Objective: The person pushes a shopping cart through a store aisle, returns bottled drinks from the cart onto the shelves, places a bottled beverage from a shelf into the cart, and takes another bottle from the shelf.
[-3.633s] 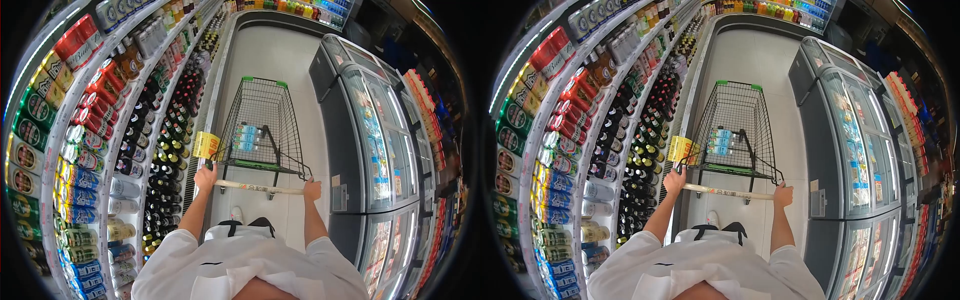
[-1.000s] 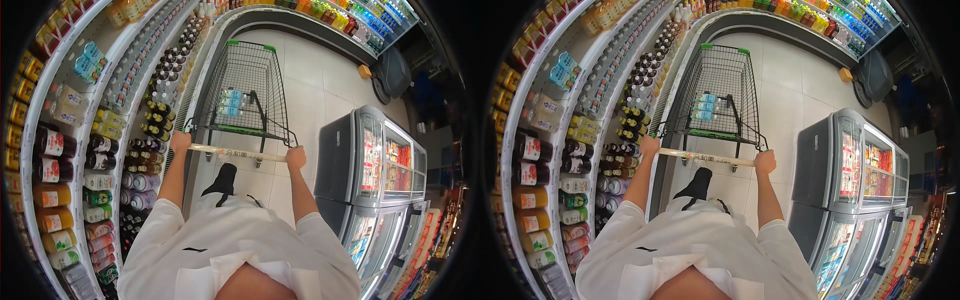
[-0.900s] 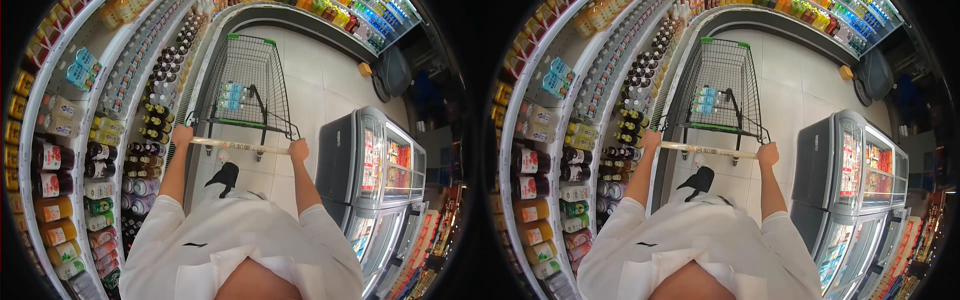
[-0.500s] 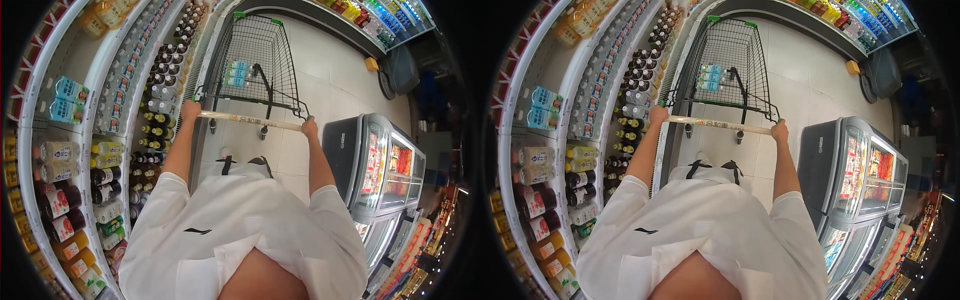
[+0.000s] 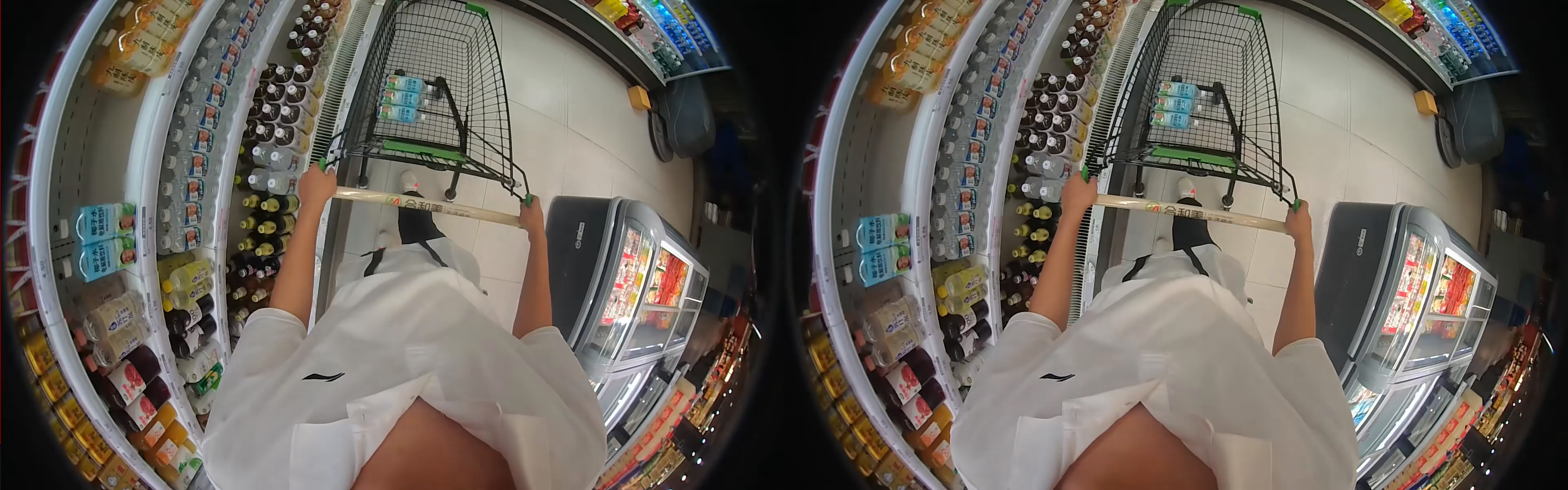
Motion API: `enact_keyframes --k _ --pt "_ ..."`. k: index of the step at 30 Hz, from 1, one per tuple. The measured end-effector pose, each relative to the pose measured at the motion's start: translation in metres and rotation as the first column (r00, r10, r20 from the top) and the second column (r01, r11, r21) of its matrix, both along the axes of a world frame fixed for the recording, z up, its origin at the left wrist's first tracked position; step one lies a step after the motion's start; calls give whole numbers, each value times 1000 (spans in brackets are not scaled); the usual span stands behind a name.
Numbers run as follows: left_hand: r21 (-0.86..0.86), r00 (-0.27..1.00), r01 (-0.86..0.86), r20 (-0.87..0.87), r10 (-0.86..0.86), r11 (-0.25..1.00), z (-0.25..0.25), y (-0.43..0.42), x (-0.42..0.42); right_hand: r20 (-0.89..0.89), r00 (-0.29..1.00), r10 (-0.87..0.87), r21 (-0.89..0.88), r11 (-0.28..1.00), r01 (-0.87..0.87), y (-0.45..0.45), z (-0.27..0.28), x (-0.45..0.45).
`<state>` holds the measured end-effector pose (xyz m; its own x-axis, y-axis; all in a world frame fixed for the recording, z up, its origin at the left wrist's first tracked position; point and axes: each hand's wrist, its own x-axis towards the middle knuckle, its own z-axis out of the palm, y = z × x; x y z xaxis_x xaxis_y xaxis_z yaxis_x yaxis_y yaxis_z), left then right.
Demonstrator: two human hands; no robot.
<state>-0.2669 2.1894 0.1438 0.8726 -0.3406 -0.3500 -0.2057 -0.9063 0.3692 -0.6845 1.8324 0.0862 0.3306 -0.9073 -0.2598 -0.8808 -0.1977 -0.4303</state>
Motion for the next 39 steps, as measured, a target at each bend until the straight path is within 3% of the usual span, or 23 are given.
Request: enact_keyframes --k 1,3,5,6,8,9,10,12,13,15,16,18,19,21,22,24,25,27,29,32,35,37,39 --pt "0 1000 23 14 -23 1000 2 -2 -1 -2 1000 4 16 1000 -4 -2 12 11" --pt "23 992 64 106 -66 998 6 -10 -3 267 961 -74 -185 975 126 -7 38 37" --pt "-237 738 287 672 -57 928 28 -37 -5 390 916 -92 -171 971 170 -15 67 86" --pt "-220 740 288 669 -70 932 37 -55 -4 509 854 -104 -167 962 217 -19 77 116" --pt "-415 907 267 414 -80 870 47 -100 -1 602 792 -102 -41 987 158 -37 59 175" --pt "-390 958 259 222 -183 883 45 -124 7 630 775 -42 5 999 50 -48 35 201" --pt "-373 961 263 24 -274 890 38 -147 18 713 693 -103 230 969 -93 -59 0 225" --pt "-376 893 319 -188 -409 870 -9 -189 42 577 799 -170 606 745 -279 -76 -58 264" --pt "-368 892 311 -205 -402 876 -40 -207 55 565 807 -174 620 735 -275 -83 -86 278" --pt "-106 806 499 -307 -506 860 -112 -235 78 197 976 93 802 558 -214 -100 -135 304" --pt "-106 808 490 -317 -497 865 -145 -246 90 189 977 101 806 552 -213 -106 -151 317" --pt "74 780 534 -427 -457 842 -203 -268 112 67 943 325 589 750 -300 -117 -185 341" --pt "68 782 528 -427 -453 847 -222 -283 123 91 943 321 529 787 -319 -124 -232 345" --pt "227 833 373 -509 -217 900 -262 -296 131 336 925 -180 750 645 -147 -122 -252 366" --pt "229 829 370 -518 -209 900 -277 -302 133 326 929 -176 756 639 -144 -124 -270 373" --pt "5 943 145 -302 -137 989 -304 -310 131 239 924 -299 796 605 -10 -124 -301 380" --pt "10 941 141 -311 -131 990 -318 -313 135 229 927 -297 800 600 -6 -129 -320 384" --pt "-57 954 212 -205 -220 976 -343 -319 141 131 983 129 551 815 -180 -137 -356 388" --pt "-65 957 183 -216 -193 981 -370 -326 150 162 962 219 471 840 -270 -142 -373 395" --pt "-84 963 80 -250 -99 993 -382 -335 157 221 970 -98 701 708 -88 -143 -383 415" --pt "-101 965 -22 -263 -6 995 -389 -336 154 335 941 -50 595 786 -170 -137 -409 416" --pt "-152 952 -155 -286 106 976 -392 -336 150 286 947 -149 666 741 -85 -137 -405 410" --pt "-47 934 -160 -332 136 986 -379 -338 150 293 936 -197 745 660 -95 -142 -383 407"
